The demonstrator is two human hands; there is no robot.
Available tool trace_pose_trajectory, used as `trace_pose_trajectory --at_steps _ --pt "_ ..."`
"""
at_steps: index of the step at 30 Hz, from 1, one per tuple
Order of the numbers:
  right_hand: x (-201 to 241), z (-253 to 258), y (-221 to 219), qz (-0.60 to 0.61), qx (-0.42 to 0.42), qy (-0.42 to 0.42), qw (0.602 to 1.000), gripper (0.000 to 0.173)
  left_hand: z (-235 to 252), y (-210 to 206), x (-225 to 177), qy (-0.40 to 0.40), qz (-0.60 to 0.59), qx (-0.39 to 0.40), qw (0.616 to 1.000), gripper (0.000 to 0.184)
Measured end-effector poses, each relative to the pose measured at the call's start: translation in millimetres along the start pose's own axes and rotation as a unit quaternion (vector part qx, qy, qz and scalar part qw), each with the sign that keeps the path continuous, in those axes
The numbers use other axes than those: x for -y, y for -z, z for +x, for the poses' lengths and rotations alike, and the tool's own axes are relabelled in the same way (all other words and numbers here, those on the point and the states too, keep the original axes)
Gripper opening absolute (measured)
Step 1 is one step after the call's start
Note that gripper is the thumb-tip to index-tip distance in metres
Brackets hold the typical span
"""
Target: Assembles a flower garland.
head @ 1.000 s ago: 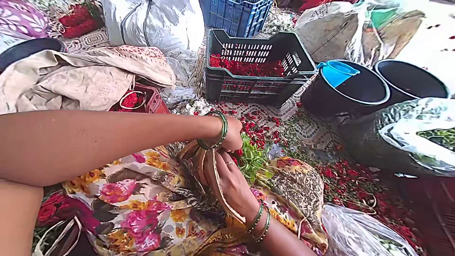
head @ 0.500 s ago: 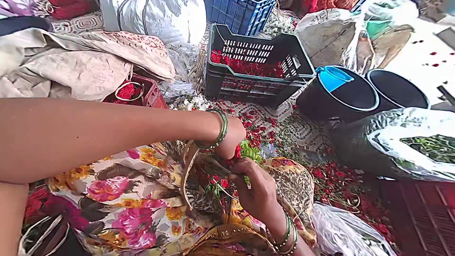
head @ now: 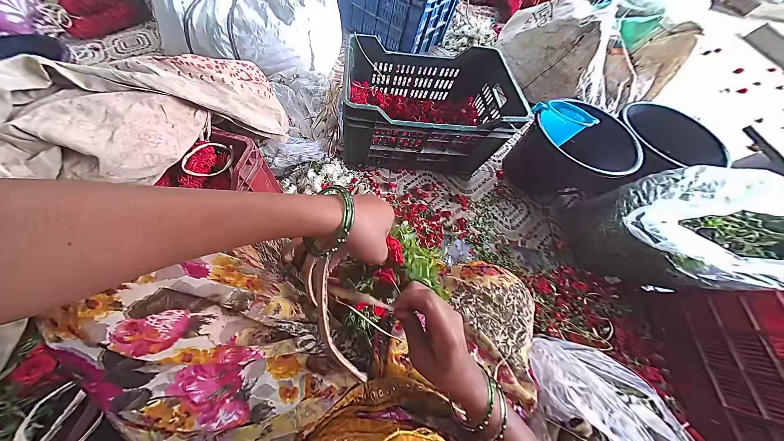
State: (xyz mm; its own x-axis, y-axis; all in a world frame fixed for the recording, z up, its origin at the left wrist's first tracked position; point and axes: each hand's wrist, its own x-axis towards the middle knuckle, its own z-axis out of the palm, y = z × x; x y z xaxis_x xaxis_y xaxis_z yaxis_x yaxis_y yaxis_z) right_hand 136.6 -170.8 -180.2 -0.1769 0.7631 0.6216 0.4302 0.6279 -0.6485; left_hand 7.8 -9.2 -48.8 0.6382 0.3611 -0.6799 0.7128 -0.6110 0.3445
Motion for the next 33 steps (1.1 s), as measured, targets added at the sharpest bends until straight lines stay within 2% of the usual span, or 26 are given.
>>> trace_pose_trajectory --at_steps 4,6,9,13,17,19,20,22,25,28,30,33 --pt "30 21 7 0.016 0.020 0.092 0.995 0.006 1 -2 -1 0.028 -0.101 -0.013 0.994 0.033" --pt "40 31 3 0.025 0.009 0.126 0.992 0.009 -1 -6 -3 0.019 -0.091 -0.011 0.996 0.037" --pt "49 46 13 0.070 -0.023 0.123 0.990 0.006 -5 0 -9 0.012 -0.023 0.018 0.999 0.029" --pt "26 53 52 0.181 -0.069 -0.003 0.981 0.017 -15 9 -15 0.018 0.027 0.036 0.999 0.022" --pt "-21 62 73 0.318 -0.100 -0.144 0.932 0.013 -22 9 -27 0.020 0.137 0.025 0.990 0.018" --pt "-36 74 77 0.342 -0.114 -0.208 0.909 0.017 -28 5 -41 0.028 0.205 0.038 0.978 0.015" --pt "-44 82 78 0.337 -0.103 -0.219 0.910 0.019 -31 2 -48 0.028 0.240 0.047 0.969 0.012" --pt "-62 103 77 0.289 -0.033 -0.219 0.931 0.019 -33 -5 -59 0.014 0.302 0.053 0.952 0.014" --pt "-90 143 67 0.124 0.180 -0.189 0.957 0.019 -29 -15 -69 0.021 0.352 0.042 0.935 0.023" --pt "-115 177 46 0.007 0.385 -0.142 0.912 0.022 -23 -26 -74 0.038 0.406 0.024 0.913 0.028" --pt "-124 189 31 0.025 0.412 -0.120 0.903 0.021 -21 -26 -75 0.032 0.437 0.036 0.898 0.031" --pt "-120 209 16 0.129 0.363 -0.101 0.917 0.018 -18 -11 -75 0.004 0.409 0.084 0.909 0.026"
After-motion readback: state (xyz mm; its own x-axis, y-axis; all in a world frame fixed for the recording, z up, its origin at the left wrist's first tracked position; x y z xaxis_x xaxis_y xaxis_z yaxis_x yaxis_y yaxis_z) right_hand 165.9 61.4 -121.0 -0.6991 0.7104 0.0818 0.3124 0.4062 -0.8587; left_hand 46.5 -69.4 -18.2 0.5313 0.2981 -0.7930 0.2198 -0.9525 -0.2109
